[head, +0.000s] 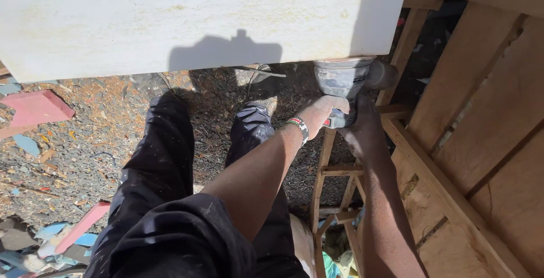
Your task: The person uses an orbital sander to smooth the surface of a white drawer front, moving the tool across the face and around the handle. They then reposition the drawer and sand the edges of a wooden drawer box.
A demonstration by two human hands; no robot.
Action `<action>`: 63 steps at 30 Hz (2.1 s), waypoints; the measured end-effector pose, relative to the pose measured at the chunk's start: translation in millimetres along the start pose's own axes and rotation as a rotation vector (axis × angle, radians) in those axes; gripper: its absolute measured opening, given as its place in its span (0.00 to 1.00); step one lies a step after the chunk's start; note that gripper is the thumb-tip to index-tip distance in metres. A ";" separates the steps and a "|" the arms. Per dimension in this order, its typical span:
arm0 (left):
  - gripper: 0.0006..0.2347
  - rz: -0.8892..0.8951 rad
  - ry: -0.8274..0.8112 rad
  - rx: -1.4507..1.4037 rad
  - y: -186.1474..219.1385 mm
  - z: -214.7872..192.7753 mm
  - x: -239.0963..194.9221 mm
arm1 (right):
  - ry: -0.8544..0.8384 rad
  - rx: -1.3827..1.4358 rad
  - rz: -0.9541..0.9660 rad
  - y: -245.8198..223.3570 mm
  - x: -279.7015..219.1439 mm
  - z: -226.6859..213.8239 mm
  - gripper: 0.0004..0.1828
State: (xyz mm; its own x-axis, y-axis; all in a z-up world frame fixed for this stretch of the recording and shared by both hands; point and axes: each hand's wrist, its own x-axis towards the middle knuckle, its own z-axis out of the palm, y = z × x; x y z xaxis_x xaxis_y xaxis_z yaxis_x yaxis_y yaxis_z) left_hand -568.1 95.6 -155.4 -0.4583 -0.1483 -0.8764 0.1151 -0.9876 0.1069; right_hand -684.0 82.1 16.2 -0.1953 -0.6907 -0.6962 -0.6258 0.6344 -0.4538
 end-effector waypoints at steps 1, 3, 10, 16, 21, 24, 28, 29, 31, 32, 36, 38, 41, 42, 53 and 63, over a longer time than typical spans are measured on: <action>0.32 0.004 -0.001 0.001 1.1 -7.7 -7.6 | 0.002 -0.001 -0.003 -19.5 -1.5 -0.4 0.29; 0.31 -0.014 0.063 -0.036 5.8 -25.0 -23.6 | -0.098 -0.062 -0.036 -61.6 -3.5 -0.3 0.35; 0.40 -0.036 0.302 -0.102 74.1 -128.6 -119.5 | -0.118 -0.020 -0.181 -89.3 -8.0 86.6 0.36; 0.27 0.074 0.326 -0.137 45.7 -265.9 -146.2 | -0.210 -0.109 -0.267 -170.9 -7.5 150.1 0.38; 0.19 0.069 0.358 -0.241 104.3 -300.9 -228.1 | -0.277 -0.148 -0.291 -233.0 -12.3 201.3 0.36; 0.19 0.136 0.300 -0.290 169.4 -290.1 -306.4 | -0.330 -0.127 -0.327 -268.9 -16.8 230.8 0.41; 0.17 0.093 0.259 -0.338 198.0 -356.3 -335.8 | -0.327 -0.078 -0.368 -312.6 -19.0 292.5 0.44; 0.17 0.086 0.235 -0.336 194.7 -379.6 -334.8 | -0.307 -0.082 -0.367 -316.0 -19.5 311.4 0.43; 0.17 0.089 0.212 -0.350 174.9 -434.6 -322.2 | -0.297 -0.097 -0.377 -341.9 -19.1 339.7 0.41; 0.17 0.088 0.210 -0.348 158.4 -465.9 -310.5 | -0.260 -0.126 -0.377 -365.0 -18.4 349.4 0.41; 0.19 0.132 0.212 -0.431 199.8 -482.6 -365.5 | -0.031 -0.266 -0.509 -409.8 -23.9 396.4 0.32; 0.19 0.137 0.211 -0.438 147.8 -537.6 -333.2 | -0.090 -0.240 -0.458 -406.7 -24.7 412.4 0.35; 0.18 0.105 0.220 -0.452 159.4 -541.2 -346.3 | -0.100 -0.207 -0.461 -417.2 -31.6 414.5 0.37; 0.18 0.073 0.233 -0.463 178.4 -529.3 -362.2 | -0.055 -0.201 -0.522 -423.3 -35.5 410.9 0.36; 0.17 0.024 0.173 -0.486 230.1 -377.6 -405.3 | 0.001 -0.005 -0.580 -389.8 -65.3 304.5 0.61; 0.31 -0.179 0.139 -0.144 264.9 -200.6 -345.9 | 0.022 0.057 -0.199 -343.6 -81.4 135.6 0.61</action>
State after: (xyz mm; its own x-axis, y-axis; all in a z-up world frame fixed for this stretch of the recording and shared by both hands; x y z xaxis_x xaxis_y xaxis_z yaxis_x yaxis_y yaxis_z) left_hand -202.3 -104.3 81.8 -0.3588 0.0468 -0.9323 0.1715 -0.9784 -0.1151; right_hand -350.7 -32.6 153.5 -0.0887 -0.8114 -0.5777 -0.6097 0.5028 -0.6127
